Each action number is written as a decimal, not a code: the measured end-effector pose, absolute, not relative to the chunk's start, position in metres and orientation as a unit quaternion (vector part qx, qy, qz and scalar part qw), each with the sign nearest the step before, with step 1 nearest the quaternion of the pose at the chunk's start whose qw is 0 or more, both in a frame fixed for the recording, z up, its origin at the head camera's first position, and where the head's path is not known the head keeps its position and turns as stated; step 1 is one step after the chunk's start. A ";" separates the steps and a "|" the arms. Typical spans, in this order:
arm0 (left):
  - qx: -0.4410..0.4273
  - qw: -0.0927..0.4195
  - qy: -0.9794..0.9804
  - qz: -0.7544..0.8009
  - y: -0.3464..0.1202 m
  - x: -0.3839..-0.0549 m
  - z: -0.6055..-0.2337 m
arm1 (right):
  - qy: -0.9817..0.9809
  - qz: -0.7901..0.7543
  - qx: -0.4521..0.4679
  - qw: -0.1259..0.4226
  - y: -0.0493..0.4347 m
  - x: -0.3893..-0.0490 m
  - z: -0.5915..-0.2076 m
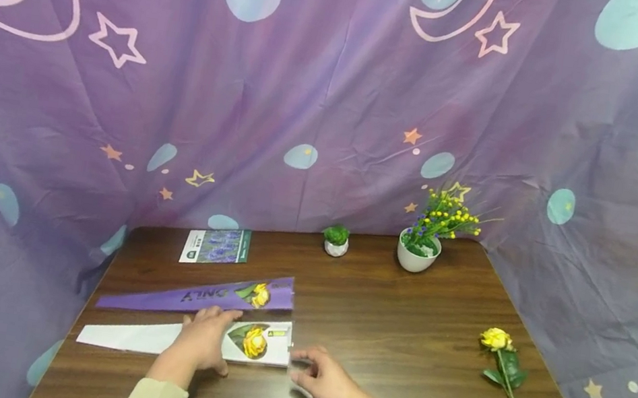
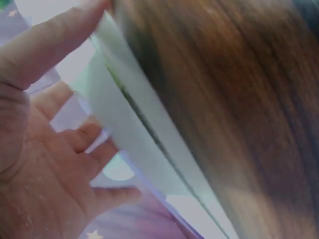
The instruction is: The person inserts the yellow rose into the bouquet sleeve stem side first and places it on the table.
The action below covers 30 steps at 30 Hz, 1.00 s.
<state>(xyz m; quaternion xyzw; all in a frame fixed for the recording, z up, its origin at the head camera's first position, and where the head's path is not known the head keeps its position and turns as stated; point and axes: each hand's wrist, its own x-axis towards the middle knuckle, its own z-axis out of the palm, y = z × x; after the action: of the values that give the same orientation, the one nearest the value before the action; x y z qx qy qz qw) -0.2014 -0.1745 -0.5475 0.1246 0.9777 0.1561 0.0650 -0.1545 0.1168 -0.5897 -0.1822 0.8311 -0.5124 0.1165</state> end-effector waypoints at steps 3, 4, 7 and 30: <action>0.133 0.035 0.974 0.178 -0.174 -0.195 -0.542 | 0.825 -0.526 -0.172 0.117 0.120 -0.151 -0.593; 0.141 0.028 0.972 0.187 -0.173 -0.192 -0.540 | 0.822 -0.531 -0.168 0.119 0.121 -0.150 -0.594; 0.178 0.026 0.961 0.208 -0.168 -0.181 -0.534 | 0.818 -0.539 -0.161 0.120 0.123 -0.148 -0.596; 0.320 0.065 0.935 0.142 -0.125 -0.135 -0.571 | 0.852 -0.464 -0.203 0.129 0.111 -0.128 -0.593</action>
<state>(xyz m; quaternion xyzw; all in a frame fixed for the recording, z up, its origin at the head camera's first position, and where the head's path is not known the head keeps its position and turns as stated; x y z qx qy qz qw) -0.1352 -0.1250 -0.5714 0.3195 0.9346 0.1419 0.0654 -0.1284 0.1107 -0.5934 -0.2028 0.8524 -0.4643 0.1290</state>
